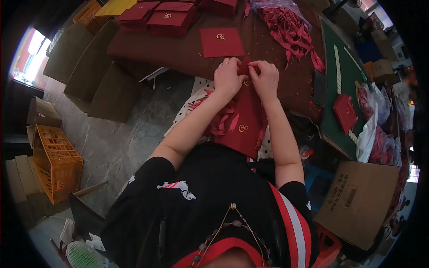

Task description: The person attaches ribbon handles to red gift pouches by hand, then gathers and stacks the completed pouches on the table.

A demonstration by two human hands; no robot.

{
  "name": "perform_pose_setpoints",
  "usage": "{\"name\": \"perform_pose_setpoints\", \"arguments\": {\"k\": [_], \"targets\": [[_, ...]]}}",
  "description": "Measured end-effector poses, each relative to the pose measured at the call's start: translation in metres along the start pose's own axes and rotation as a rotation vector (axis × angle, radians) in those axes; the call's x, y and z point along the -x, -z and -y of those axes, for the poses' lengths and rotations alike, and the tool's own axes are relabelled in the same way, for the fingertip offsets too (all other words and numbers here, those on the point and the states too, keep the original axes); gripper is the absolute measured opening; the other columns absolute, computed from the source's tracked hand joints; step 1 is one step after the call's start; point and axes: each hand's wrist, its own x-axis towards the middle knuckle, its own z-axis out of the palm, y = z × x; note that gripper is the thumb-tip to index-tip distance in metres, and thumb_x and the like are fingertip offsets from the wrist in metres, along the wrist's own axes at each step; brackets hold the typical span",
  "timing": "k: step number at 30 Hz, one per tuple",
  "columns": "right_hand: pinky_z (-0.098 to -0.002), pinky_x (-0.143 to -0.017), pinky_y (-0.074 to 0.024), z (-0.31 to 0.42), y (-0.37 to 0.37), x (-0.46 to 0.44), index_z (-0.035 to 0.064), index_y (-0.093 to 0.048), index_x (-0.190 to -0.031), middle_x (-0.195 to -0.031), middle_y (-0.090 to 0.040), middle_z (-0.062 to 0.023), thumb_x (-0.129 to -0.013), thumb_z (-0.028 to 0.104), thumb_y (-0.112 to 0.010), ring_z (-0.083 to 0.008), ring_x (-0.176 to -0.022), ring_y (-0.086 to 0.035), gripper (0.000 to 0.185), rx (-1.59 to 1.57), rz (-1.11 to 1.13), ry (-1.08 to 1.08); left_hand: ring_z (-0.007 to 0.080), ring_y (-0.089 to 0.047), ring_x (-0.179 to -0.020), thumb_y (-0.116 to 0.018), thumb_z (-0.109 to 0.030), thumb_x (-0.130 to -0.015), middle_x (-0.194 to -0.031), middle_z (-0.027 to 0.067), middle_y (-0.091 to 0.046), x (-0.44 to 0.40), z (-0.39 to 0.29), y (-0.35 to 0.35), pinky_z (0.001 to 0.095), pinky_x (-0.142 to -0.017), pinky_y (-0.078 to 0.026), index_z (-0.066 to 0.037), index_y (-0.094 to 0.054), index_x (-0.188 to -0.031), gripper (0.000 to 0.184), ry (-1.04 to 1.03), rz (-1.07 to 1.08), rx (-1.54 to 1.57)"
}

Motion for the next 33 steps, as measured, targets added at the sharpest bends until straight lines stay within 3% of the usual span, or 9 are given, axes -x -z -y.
{"name": "perform_pose_setpoints", "arguments": {"k": [6,11,16,20,22,28,31,33], "targets": [[-0.0413,-0.078,-0.0442,0.008,0.006,0.002,0.0114,-0.068,-0.087,-0.086,-0.067,-0.0038,-0.083,0.017,-0.071,-0.0272,-0.086,-0.060,0.008,0.103,-0.036,0.136,0.0270,-0.066,-0.085,-0.083,-0.023,-0.071,-0.091,0.0078,-0.067,-0.005,0.002,0.001,0.0394,-0.075,-0.053,-0.006,-0.066,-0.097,0.035,0.068,0.015,0.127],[-0.0420,-0.078,-0.0440,0.011,0.004,0.007,0.0102,-0.066,-0.086,-0.086,-0.066,-0.0046,-0.083,0.018,-0.070,-0.0282,-0.086,-0.060,0.009,0.122,-0.011,0.088,0.0287,-0.066,-0.084,-0.080,-0.020,-0.070,-0.088,0.0089,-0.065,0.000,0.001,0.002,0.0411,-0.074,-0.053,-0.007,-0.066,-0.091,0.028,0.048,-0.035,0.164],[-0.0428,-0.079,-0.0439,0.017,0.008,0.009,0.0096,-0.064,-0.086,-0.087,-0.066,-0.0060,-0.084,0.018,-0.070,-0.0293,-0.086,-0.060,0.010,0.129,0.016,0.030,0.0313,-0.064,-0.081,-0.078,-0.017,-0.074,-0.086,0.0095,-0.062,0.007,-0.001,-0.004,0.0437,-0.071,-0.051,-0.007,-0.063,-0.088,0.023,-0.164,-0.223,0.016],[-0.0427,-0.080,-0.0438,0.018,0.012,0.008,0.0088,-0.064,-0.087,-0.088,-0.066,-0.0068,-0.084,0.018,-0.069,-0.0295,-0.086,-0.060,0.011,0.165,0.018,0.063,0.0309,-0.064,-0.082,-0.076,-0.016,-0.075,-0.086,0.0091,-0.061,0.009,-0.002,-0.008,0.0438,-0.071,-0.051,-0.009,-0.064,-0.090,0.020,-0.248,-0.253,-0.044],[-0.0427,-0.080,-0.0438,0.015,0.012,0.008,0.0085,-0.064,-0.088,-0.088,-0.066,-0.0070,-0.084,0.017,-0.069,-0.0294,-0.086,-0.060,0.011,0.183,0.014,0.072,0.0320,-0.065,-0.085,-0.074,-0.016,-0.079,-0.088,0.0111,-0.064,0.009,-0.004,-0.009,0.0427,-0.074,-0.052,-0.009,-0.068,-0.099,0.022,-0.126,-0.146,0.103],[-0.0428,-0.084,-0.0436,0.008,0.006,0.006,0.0079,-0.065,-0.087,-0.089,-0.066,-0.0073,-0.086,0.018,-0.066,-0.0291,-0.088,-0.059,0.010,0.219,0.074,0.101,0.0348,-0.064,-0.087,-0.072,-0.015,-0.078,-0.087,0.0136,-0.062,0.008,-0.002,-0.011,0.0452,-0.075,-0.051,-0.008,-0.068,-0.106,0.029,-0.056,-0.071,0.184],[-0.0427,-0.083,-0.0465,0.007,0.007,0.002,0.0066,-0.068,-0.087,-0.089,-0.068,-0.0085,-0.086,0.019,-0.066,-0.0307,-0.088,-0.062,0.013,0.146,0.087,0.060,0.0353,-0.064,-0.086,-0.072,-0.016,-0.079,-0.087,0.0145,-0.061,0.008,-0.001,-0.009,0.0455,-0.075,-0.051,-0.008,-0.068,-0.107,0.030,-0.091,-0.052,0.220],[-0.0427,-0.081,-0.0500,0.008,0.010,-0.001,0.0055,-0.071,-0.087,-0.088,-0.071,-0.0106,-0.085,0.021,-0.066,-0.0328,-0.088,-0.065,0.016,-0.143,0.154,-0.301,0.0343,-0.064,-0.088,-0.072,-0.016,-0.080,-0.091,0.0145,-0.063,0.009,-0.003,-0.006,0.0432,-0.077,-0.052,-0.007,-0.069,-0.109,0.031,-0.113,-0.061,0.192]]}}
